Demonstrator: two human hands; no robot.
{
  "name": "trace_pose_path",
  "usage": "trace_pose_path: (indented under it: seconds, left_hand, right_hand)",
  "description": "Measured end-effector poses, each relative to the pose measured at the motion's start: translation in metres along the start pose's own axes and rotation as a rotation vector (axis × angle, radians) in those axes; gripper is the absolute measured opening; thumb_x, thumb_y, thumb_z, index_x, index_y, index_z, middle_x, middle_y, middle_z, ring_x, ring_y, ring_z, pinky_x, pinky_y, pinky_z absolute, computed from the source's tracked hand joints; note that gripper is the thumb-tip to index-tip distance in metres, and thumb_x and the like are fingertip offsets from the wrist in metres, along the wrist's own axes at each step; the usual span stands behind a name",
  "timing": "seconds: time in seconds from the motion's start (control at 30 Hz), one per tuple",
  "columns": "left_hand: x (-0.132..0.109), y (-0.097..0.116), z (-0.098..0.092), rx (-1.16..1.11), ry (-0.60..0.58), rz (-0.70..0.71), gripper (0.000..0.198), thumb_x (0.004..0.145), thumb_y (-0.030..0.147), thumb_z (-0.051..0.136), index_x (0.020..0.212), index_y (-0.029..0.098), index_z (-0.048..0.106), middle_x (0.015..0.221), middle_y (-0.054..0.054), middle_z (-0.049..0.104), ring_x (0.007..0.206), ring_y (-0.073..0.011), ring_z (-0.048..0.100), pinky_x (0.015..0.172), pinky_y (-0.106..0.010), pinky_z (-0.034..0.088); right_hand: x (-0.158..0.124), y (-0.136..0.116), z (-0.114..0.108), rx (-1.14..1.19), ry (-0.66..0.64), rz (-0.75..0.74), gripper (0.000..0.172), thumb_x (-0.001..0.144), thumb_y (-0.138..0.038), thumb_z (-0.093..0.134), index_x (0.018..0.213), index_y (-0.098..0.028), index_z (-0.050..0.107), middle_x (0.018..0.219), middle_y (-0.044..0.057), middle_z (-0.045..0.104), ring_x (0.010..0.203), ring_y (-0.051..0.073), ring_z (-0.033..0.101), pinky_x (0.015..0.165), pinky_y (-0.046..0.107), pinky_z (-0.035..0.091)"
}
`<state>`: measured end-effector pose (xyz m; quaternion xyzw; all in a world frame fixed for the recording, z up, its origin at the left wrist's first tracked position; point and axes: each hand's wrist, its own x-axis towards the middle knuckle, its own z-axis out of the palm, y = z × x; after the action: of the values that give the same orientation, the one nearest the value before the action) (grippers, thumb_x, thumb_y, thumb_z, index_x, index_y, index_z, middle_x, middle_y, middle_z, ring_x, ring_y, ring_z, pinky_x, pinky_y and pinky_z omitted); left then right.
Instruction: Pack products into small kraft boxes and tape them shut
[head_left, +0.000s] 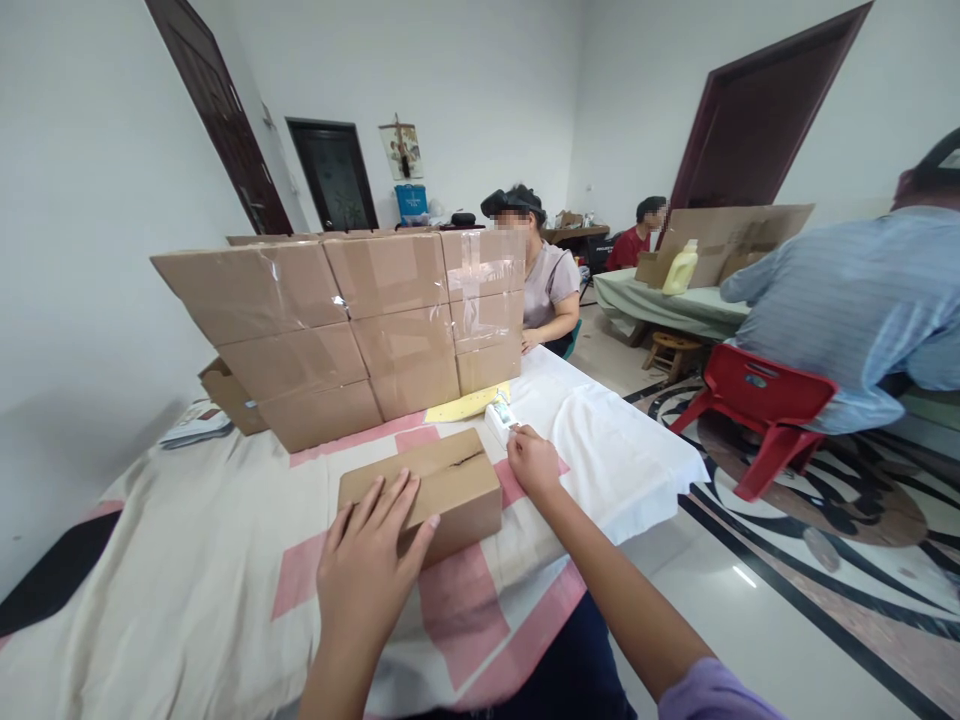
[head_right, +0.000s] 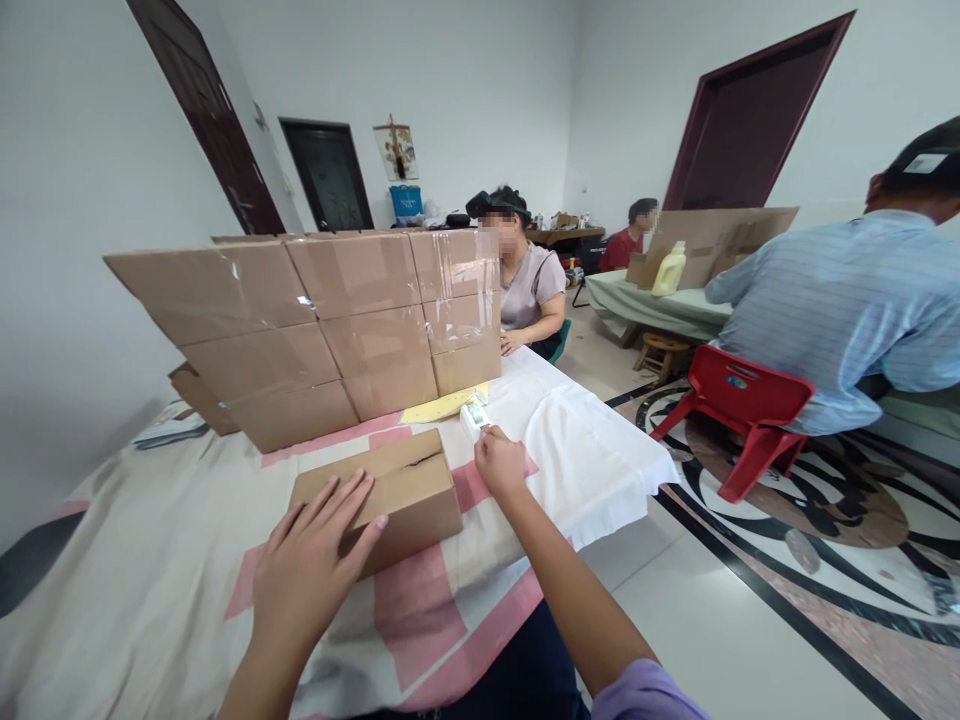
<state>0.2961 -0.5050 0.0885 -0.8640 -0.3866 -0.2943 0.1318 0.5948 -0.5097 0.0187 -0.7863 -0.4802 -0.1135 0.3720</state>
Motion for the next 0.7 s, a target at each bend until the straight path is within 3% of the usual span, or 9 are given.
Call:
trace_pose_path:
  seconds: [0.27,0.4,0.5,0.7]
  left_hand:
    - [-0.001,0.001,-0.001,-0.001,-0.001,0.0,0.048,0.101,0.05,0.042,0.14,0.027,0.059,0.145,0.003,0.06,0.135,-0.0269,0.055,0.112,-0.046,0.034]
    - [-0.001,0.001,0.0,0.008,0.01,0.01,0.048,0.101,0.049,0.043,0.139,0.026,0.059,0.145,0.002,0.06,0.135,-0.027,0.055,0.112,-0.046,0.034]
    - [0.0,0.002,-0.002,0.014,0.015,0.009,0.047,0.101,0.049,0.043,0.139,0.026,0.059,0.145,0.002,0.061,0.135,-0.027,0.056,0.111,-0.046,0.034]
    - [0.0,0.004,-0.004,0.01,0.015,-0.001,0.048,0.1,0.049,0.044,0.139,0.026,0.06,0.145,0.002,0.061,0.135,-0.0271,0.055,0.112,-0.045,0.034]
  right_hand:
    - [-0.001,0.003,0.003,0.177,0.065,0.04,0.029,0.092,-0.025,0.05,0.065,-0.021,0.06,0.118,0.005,0.07,0.068,0.015,0.063,0.066,0.031,0.04]
    - [0.003,0.014,0.008,0.3,0.133,0.186,0.018,0.089,-0.031,0.049,0.074,-0.022,0.054,0.103,0.009,0.067,0.075,0.021,0.062,0.071,0.034,0.044]
    - [0.007,0.022,0.012,0.405,0.153,0.331,0.013,0.087,-0.035,0.049,0.084,-0.023,0.052,0.087,0.007,0.065,0.07,0.023,0.059,0.067,0.035,0.044]
    - [0.011,0.029,0.019,0.643,0.102,0.43,0.017,0.084,-0.038,0.051,0.094,-0.024,0.05,0.086,0.004,0.066,0.068,0.021,0.06,0.061,0.033,0.045]
